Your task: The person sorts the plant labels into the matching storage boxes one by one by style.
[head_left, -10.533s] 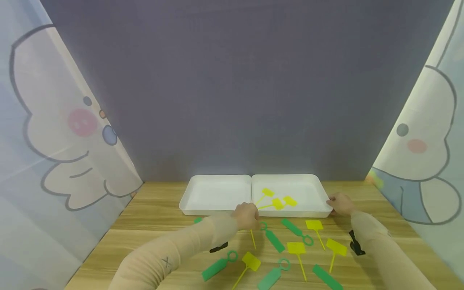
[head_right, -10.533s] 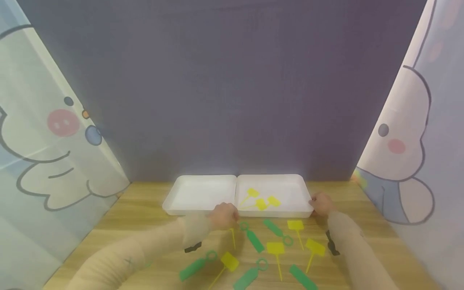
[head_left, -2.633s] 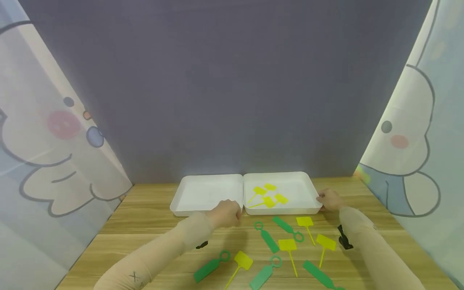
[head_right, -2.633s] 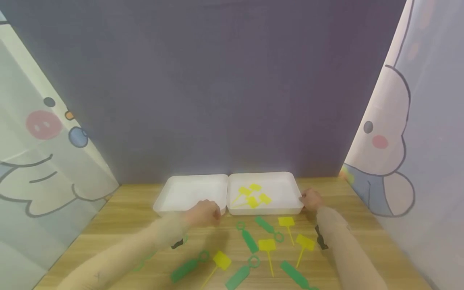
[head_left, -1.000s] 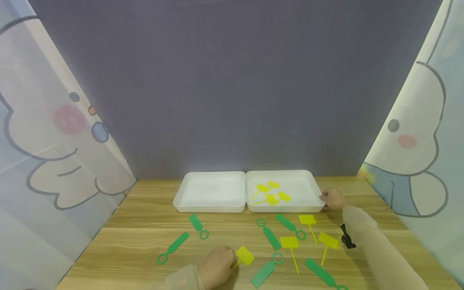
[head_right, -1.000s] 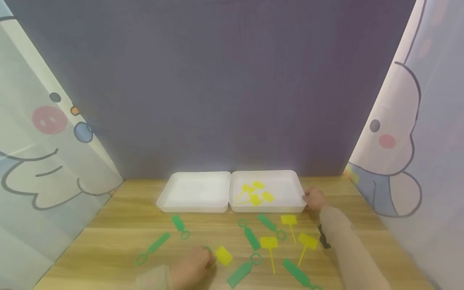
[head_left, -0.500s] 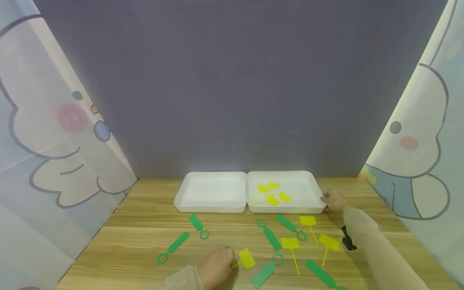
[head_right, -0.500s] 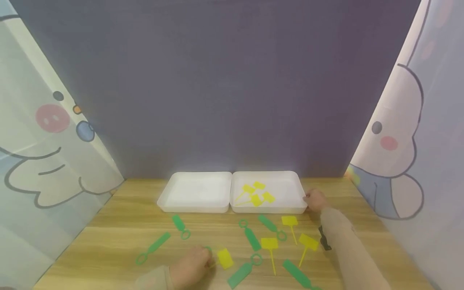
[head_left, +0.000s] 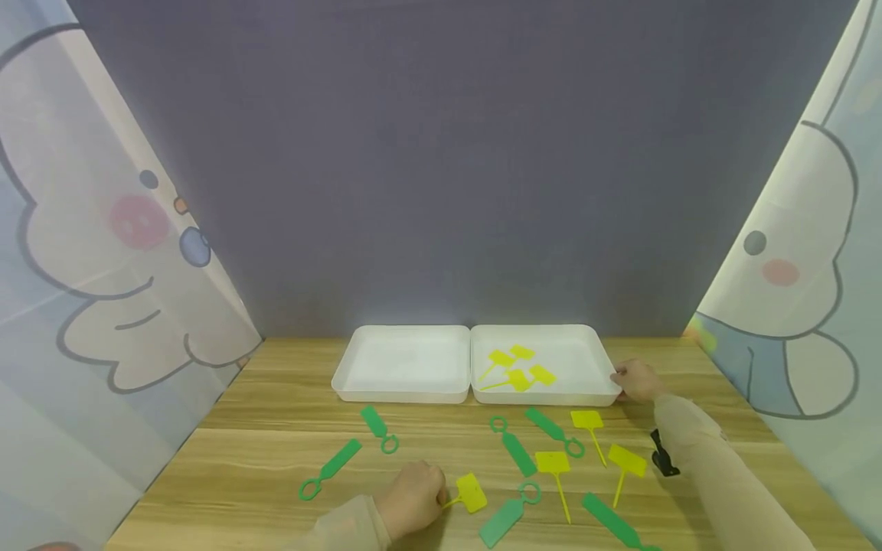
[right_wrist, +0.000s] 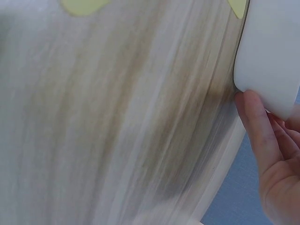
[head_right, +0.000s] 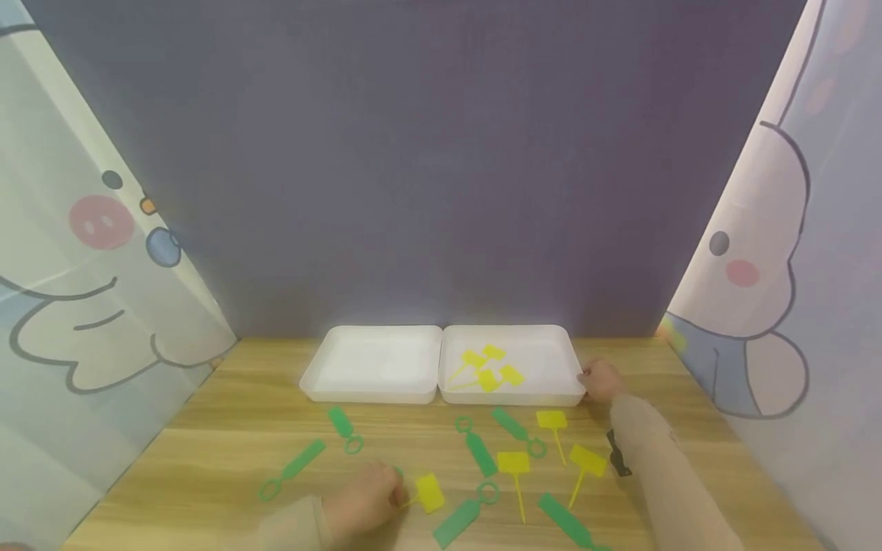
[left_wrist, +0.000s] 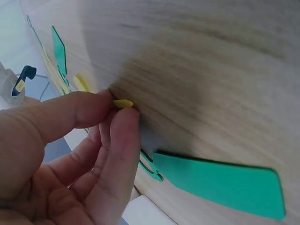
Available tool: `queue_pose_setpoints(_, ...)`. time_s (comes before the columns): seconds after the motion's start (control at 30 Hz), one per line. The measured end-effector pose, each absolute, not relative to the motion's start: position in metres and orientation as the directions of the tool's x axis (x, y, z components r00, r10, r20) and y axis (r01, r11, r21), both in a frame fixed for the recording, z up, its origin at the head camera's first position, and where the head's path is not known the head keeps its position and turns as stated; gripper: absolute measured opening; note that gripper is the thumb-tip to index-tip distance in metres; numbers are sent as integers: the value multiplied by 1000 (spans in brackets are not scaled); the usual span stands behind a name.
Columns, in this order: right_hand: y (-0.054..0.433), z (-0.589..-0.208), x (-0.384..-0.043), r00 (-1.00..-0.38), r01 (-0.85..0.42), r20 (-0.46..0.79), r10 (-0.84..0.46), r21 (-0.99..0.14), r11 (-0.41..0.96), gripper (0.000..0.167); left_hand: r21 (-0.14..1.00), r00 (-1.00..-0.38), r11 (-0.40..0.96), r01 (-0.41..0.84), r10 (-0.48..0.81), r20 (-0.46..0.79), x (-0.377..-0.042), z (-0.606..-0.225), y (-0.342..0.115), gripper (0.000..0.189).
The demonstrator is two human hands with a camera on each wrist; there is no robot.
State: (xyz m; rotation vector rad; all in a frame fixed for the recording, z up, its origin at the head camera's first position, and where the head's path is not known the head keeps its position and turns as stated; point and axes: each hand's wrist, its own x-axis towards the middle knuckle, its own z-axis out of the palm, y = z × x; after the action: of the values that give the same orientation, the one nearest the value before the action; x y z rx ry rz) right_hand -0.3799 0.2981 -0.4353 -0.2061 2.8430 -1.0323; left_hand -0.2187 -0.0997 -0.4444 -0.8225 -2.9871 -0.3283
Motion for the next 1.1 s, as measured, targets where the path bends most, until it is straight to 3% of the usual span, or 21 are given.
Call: queue_pose_setpoints(1.1, 300, -439, -385, -984, -50, -102, -143, -621, 783, 32, 285, -871, 844, 455, 488, -53, -224, -438, -103, 16)
